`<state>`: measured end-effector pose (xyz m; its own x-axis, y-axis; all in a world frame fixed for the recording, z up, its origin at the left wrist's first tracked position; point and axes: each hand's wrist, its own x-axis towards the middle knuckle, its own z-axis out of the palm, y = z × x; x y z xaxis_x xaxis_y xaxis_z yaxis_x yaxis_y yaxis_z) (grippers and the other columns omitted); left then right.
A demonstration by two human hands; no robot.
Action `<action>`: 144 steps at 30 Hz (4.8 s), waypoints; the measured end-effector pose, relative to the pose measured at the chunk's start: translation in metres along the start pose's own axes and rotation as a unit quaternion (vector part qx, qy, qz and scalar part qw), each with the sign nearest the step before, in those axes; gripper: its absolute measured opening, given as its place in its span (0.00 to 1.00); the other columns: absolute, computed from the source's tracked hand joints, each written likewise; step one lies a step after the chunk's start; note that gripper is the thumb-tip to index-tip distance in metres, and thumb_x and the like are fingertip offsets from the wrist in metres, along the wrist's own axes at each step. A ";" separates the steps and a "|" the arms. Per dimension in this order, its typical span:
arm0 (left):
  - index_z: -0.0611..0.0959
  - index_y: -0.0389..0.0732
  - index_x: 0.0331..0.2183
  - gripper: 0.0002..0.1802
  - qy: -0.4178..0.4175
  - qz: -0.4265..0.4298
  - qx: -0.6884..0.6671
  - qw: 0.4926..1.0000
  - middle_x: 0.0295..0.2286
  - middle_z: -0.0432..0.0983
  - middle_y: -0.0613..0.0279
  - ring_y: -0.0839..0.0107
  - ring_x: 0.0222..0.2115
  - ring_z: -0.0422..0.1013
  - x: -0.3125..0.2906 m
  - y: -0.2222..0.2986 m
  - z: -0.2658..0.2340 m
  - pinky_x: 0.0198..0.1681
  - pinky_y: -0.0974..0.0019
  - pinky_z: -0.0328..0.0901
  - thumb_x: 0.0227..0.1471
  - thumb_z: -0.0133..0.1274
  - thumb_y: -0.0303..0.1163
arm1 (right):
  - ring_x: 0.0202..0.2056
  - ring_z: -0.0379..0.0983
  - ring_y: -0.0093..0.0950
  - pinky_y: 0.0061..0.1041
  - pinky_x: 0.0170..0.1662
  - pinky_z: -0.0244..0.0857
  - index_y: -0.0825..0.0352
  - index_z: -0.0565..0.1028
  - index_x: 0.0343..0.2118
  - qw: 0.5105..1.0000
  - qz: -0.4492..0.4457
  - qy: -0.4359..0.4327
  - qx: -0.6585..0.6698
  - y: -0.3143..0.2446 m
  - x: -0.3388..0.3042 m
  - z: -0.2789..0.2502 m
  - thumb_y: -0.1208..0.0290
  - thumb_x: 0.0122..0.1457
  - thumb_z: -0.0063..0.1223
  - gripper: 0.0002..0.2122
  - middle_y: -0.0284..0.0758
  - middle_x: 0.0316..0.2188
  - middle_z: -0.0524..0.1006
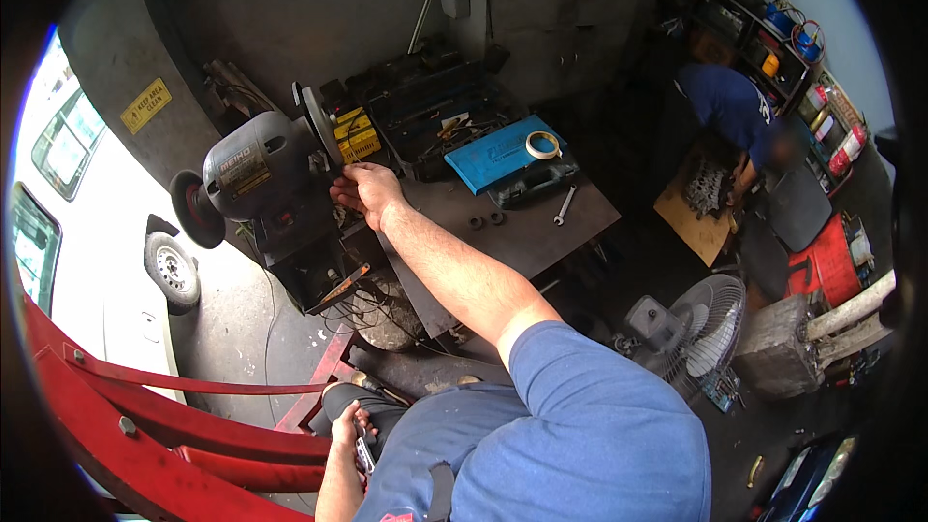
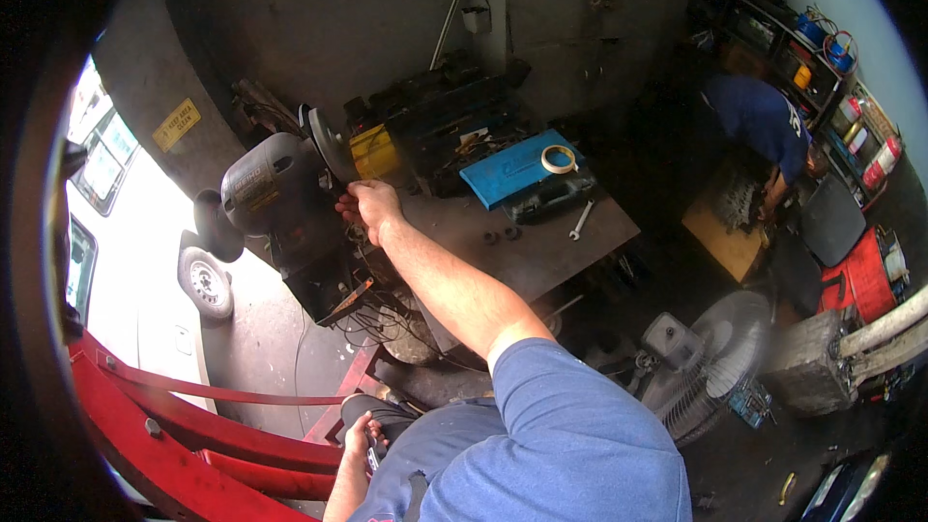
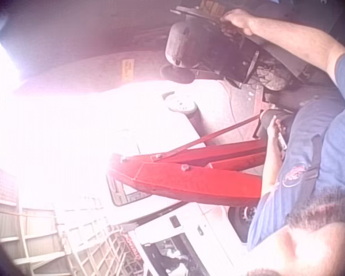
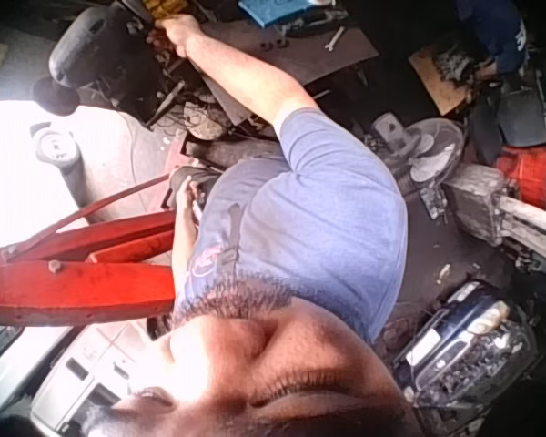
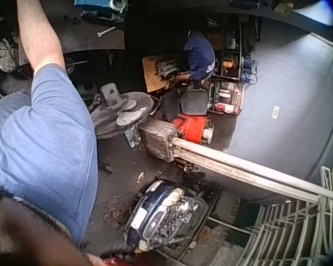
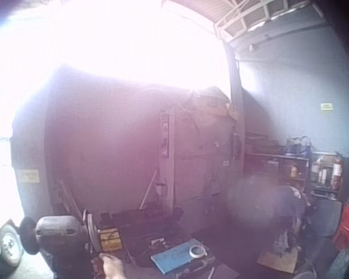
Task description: The person uses a bench grinder to smooth the edges of small metal pins. They repeatedly insert each pin into a larger metal component to check fit, then return to the grinder to continue smoothing. The process is repeated for several pins.
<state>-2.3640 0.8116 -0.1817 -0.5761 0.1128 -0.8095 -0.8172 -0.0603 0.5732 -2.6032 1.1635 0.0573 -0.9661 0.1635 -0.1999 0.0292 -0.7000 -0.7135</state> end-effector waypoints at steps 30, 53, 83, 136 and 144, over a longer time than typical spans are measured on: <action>0.83 0.35 0.31 0.06 -0.083 0.603 0.256 0.751 0.23 0.76 0.67 0.84 0.21 0.68 -0.236 0.195 0.220 0.26 0.79 0.62 0.45 0.59 0.20 | 0.36 0.69 0.19 0.18 0.41 0.64 0.70 0.75 0.38 0.884 -0.336 -0.244 -0.217 -0.105 -0.245 -0.037 0.79 0.58 0.57 0.07 0.32 0.34 0.73; 0.79 0.37 0.26 0.09 -0.091 0.778 0.317 0.534 0.18 0.72 0.63 0.75 0.17 0.67 -0.261 0.219 0.303 0.22 0.72 0.62 0.35 0.56 0.17 | 0.29 0.75 0.27 0.23 0.30 0.70 0.67 0.78 0.34 0.661 -0.569 -0.126 -0.472 -0.125 -0.289 -0.048 0.85 0.43 0.65 0.13 0.36 0.30 0.76; 0.79 0.36 0.26 0.06 -0.129 0.740 0.291 0.593 0.19 0.73 0.65 0.77 0.19 0.69 -0.254 0.198 0.316 0.23 0.74 0.63 0.40 0.55 0.18 | 0.29 0.75 0.27 0.22 0.30 0.70 0.66 0.76 0.33 0.654 -0.598 -0.067 -0.458 -0.112 -0.306 -0.065 0.85 0.45 0.65 0.13 0.37 0.30 0.77; 0.82 0.39 0.28 0.12 -0.152 0.771 0.324 0.527 0.17 0.70 0.65 0.72 0.16 0.66 -0.248 0.200 0.321 0.20 0.70 0.60 0.34 0.59 0.17 | 0.30 0.76 0.21 0.18 0.32 0.69 0.72 0.77 0.34 0.841 -0.386 -0.103 -0.363 -0.121 -0.310 -0.085 0.79 0.51 0.61 0.07 0.37 0.29 0.78; 0.81 0.38 0.26 0.11 -0.150 0.771 0.318 0.532 0.18 0.71 0.63 0.71 0.17 0.67 -0.249 0.196 0.319 0.21 0.69 0.61 0.34 0.58 0.17 | 0.29 0.76 0.21 0.17 0.31 0.69 0.72 0.77 0.34 0.820 -0.405 -0.093 -0.393 -0.116 -0.309 -0.086 0.81 0.51 0.61 0.08 0.37 0.29 0.78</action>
<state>-2.3754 1.0885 0.1726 -0.4473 0.5739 0.6860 0.8474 0.0266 0.5303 -2.2864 1.2539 0.1446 -0.7709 0.1924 0.6071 -0.5557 0.2626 -0.7888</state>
